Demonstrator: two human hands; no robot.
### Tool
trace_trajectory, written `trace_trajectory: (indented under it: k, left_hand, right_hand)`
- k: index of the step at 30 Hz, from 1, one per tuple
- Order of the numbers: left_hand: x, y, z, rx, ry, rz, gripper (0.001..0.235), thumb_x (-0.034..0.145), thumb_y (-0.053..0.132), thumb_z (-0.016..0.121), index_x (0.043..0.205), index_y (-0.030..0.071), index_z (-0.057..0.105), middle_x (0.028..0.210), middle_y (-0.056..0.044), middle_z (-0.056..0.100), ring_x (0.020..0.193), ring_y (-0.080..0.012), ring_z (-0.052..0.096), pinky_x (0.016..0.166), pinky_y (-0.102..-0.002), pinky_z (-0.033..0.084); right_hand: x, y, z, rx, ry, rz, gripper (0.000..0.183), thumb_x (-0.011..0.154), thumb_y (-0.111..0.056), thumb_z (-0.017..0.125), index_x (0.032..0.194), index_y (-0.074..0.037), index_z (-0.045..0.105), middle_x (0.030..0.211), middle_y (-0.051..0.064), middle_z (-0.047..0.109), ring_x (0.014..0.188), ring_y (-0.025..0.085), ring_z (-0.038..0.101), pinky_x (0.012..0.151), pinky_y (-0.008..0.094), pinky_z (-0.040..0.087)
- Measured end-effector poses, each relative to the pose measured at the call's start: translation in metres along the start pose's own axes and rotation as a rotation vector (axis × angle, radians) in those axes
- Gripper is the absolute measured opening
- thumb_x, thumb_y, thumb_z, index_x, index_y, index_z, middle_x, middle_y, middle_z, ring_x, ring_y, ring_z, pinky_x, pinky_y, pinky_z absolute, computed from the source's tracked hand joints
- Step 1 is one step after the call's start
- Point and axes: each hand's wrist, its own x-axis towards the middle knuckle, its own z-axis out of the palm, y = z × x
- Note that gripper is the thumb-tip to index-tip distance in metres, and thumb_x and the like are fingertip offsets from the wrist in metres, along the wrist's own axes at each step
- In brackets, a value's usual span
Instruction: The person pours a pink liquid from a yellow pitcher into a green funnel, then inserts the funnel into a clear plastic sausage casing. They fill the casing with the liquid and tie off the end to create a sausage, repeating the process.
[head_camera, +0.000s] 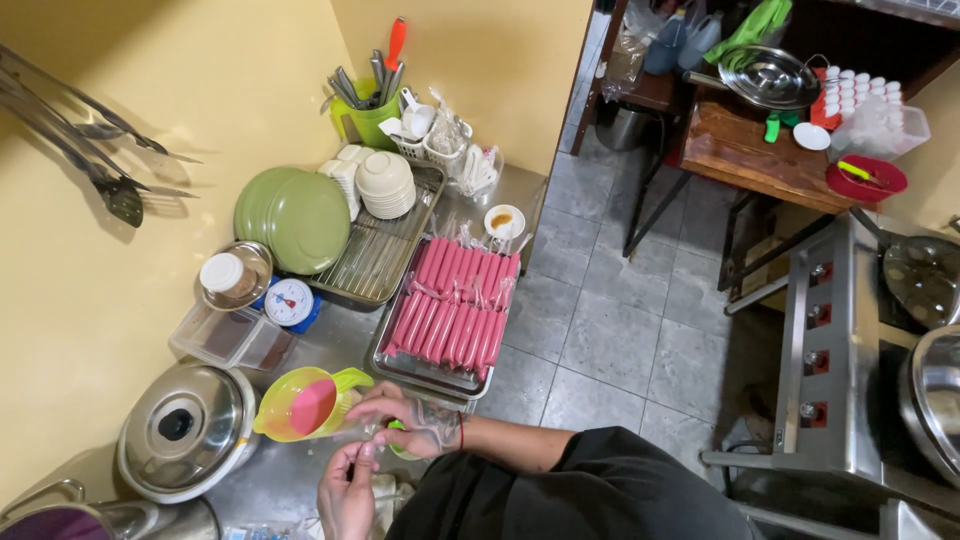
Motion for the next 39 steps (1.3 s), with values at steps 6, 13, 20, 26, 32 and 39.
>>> trace_trajectory:
  k: [6,13,20,26,32,39]
  left_hand:
    - [0.001,-0.004,0.003,-0.011,0.016,0.010,0.027,0.092,0.044,0.069,0.098,0.019,0.076,0.090,-0.001,0.080,0.088,-0.0180,0.072,0.081,-0.031,0.049]
    - [-0.001,-0.007,0.002,0.032,0.022,0.039,0.031,0.093,0.047,0.063,0.090,0.020,0.076,0.085,0.003,0.078,0.086,-0.0172,0.069,0.083,-0.031,0.048]
    - [-0.001,-0.015,0.003,-0.036,-0.013,0.068,0.027,0.091,0.039,0.068,0.103,0.017,0.077,0.093,0.001,0.080,0.087,-0.0167,0.069,0.082,-0.031,0.050]
    - [-0.006,-0.010,0.004,-0.075,0.065,0.051,0.022,0.089,0.037,0.071,0.099,0.019,0.077,0.094,0.003,0.082,0.090,-0.0150,0.071,0.085,-0.029,0.050]
    - [-0.023,0.006,0.001,-0.157,0.100,0.008,0.029,0.094,0.045,0.064,0.090,0.020,0.078,0.085,0.003,0.081,0.089,-0.0156,0.070,0.085,-0.030,0.047]
    - [-0.022,-0.009,0.004,-0.228,0.168,0.034,0.028,0.094,0.041,0.067,0.087,0.016,0.076,0.081,0.001,0.078,0.089,-0.0150,0.069,0.088,-0.031,0.047]
  right_hand:
    - [-0.004,0.021,-0.002,0.213,-0.147,0.375,0.027,0.098,-0.020,0.071,0.123,-0.011,0.069,0.114,0.004,0.072,0.097,0.012,0.067,0.085,0.025,0.054]
    - [-0.005,0.009,-0.002,-0.017,-0.072,0.295,0.020,0.100,-0.031,0.066,0.089,-0.014,0.064,0.080,-0.003,0.065,0.073,0.009,0.059,0.066,0.028,0.046]
    - [-0.002,0.016,0.002,-0.129,0.015,0.400,0.050,0.095,-0.048,0.071,0.061,-0.017,0.051,0.056,-0.008,0.047,0.053,0.004,0.041,0.049,0.027,0.030]
    - [-0.002,-0.003,-0.003,0.162,-0.081,0.288,0.006,0.100,-0.011,0.070,0.096,-0.006,0.071,0.083,0.004,0.072,0.074,0.012,0.069,0.069,0.025,0.057]
    - [0.005,0.003,0.001,-0.128,-0.064,0.045,0.022,0.109,-0.025,0.053,0.101,-0.013,0.069,0.096,0.002,0.067,0.089,0.017,0.065,0.084,0.031,0.050]
    - [0.017,-0.017,-0.003,-0.181,-0.173,0.129,0.052,0.107,-0.045,0.050,0.063,-0.017,0.057,0.065,-0.004,0.058,0.062,0.013,0.060,0.064,0.031,0.046]
